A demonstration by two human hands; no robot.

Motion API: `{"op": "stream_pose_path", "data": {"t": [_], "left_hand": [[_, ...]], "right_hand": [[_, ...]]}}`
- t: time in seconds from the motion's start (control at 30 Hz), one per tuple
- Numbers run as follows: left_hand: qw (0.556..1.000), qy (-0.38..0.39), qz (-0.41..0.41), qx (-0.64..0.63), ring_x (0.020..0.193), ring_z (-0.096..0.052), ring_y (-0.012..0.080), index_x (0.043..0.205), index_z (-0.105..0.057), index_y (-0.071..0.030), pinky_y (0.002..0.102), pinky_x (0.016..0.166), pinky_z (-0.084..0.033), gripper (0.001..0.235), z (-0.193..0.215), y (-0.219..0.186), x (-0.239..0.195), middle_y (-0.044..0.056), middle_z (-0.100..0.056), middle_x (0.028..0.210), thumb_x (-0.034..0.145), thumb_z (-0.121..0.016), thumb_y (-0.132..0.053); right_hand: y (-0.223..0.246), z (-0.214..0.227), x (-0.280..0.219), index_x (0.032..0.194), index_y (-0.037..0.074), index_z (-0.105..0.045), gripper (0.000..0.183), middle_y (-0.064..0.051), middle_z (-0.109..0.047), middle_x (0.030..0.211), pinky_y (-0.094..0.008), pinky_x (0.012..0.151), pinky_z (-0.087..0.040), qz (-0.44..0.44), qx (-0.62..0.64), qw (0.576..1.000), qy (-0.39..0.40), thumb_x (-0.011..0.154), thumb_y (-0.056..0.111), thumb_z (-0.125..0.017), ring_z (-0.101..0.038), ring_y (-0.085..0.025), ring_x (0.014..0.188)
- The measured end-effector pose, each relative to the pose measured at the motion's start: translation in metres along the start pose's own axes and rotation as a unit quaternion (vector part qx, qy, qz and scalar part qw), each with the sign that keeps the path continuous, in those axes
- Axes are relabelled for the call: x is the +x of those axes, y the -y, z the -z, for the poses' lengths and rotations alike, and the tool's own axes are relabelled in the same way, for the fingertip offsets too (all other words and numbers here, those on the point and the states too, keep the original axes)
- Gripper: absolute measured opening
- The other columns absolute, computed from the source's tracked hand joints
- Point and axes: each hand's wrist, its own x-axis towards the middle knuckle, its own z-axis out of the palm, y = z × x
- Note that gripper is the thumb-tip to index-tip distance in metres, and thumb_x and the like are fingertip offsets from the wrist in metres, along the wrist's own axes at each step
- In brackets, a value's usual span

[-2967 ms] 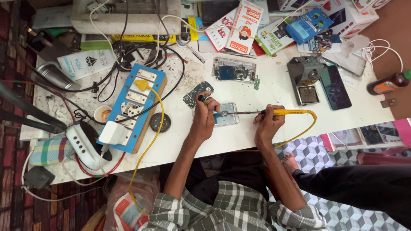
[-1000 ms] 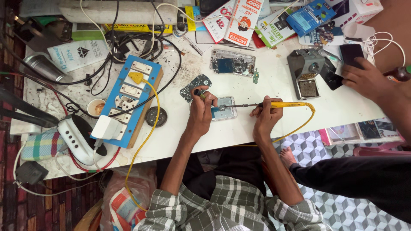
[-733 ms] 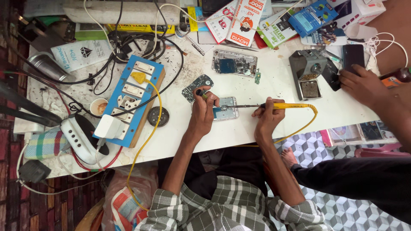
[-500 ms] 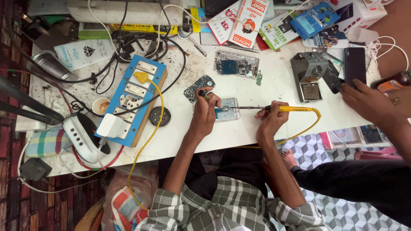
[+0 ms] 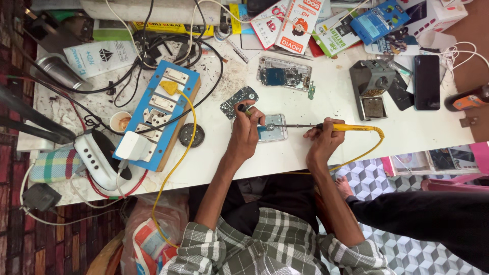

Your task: The person uses a soldering iron and a small tool to work on a disassembled mobile phone circuit board. They repeatedly apply the soldering iron to various points on the board while holding it steady with the other hand.

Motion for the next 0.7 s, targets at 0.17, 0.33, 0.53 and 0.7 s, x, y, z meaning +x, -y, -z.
{"op": "stream_pose_path", "data": {"t": [0.17, 0.33, 0.53, 0.7], "left_hand": [[1.000, -0.002, 0.011, -0.010, 0.074, -0.060, 0.0201, 0.129, -0.032, -0.001, 0.036, 0.080, -0.051, 0.025, -0.0002, -0.0001, -0.0002, 0.009, -0.061, 0.080, 0.114, -0.037, -0.021], [1.000, 0.000, 0.020, -0.006, 0.074, -0.061, 0.0198, 0.129, -0.032, -0.001, 0.036, 0.079, -0.051, 0.027, -0.0006, -0.0008, 0.0001, 0.009, -0.061, 0.079, 0.114, -0.037, -0.023], [1.000, 0.007, 0.023, -0.006, 0.072, -0.059, 0.0186, 0.130, -0.031, -0.002, 0.036, 0.076, -0.050, 0.029, 0.0000, 0.0003, 0.0020, 0.008, -0.060, 0.079, 0.114, -0.035, -0.026], [1.000, 0.004, 0.025, -0.012, 0.073, -0.057, 0.0177, 0.129, -0.031, -0.002, 0.036, 0.075, -0.050, 0.030, -0.0011, 0.0012, 0.0007, 0.008, -0.060, 0.079, 0.115, -0.035, -0.027]], "right_hand": [[-0.0015, 0.0001, 0.0015, 0.101, 0.005, -0.045, 0.013, -0.004, -0.048, 0.072, -0.031, 0.053, -0.048, 0.014, 0.019, 1.000, -0.003, 0.106, 0.016, -0.053, -0.052, -0.014, 0.054], [-0.0024, -0.0004, 0.0013, 0.099, 0.005, -0.044, 0.018, -0.004, -0.047, 0.071, -0.030, 0.053, -0.046, 0.012, 0.009, 1.000, 0.010, 0.108, 0.016, -0.054, -0.052, -0.014, 0.054], [-0.0041, 0.0025, 0.0031, 0.101, 0.005, -0.046, 0.012, -0.005, -0.048, 0.072, -0.030, 0.053, -0.045, 0.003, -0.003, 1.000, 0.000, 0.107, 0.013, -0.053, -0.051, -0.014, 0.053], [-0.0090, 0.0058, 0.0051, 0.104, 0.004, -0.047, 0.006, -0.005, -0.050, 0.078, -0.031, 0.053, -0.049, -0.004, 0.028, 1.000, -0.010, 0.105, 0.009, -0.050, -0.048, -0.013, 0.054]]}}
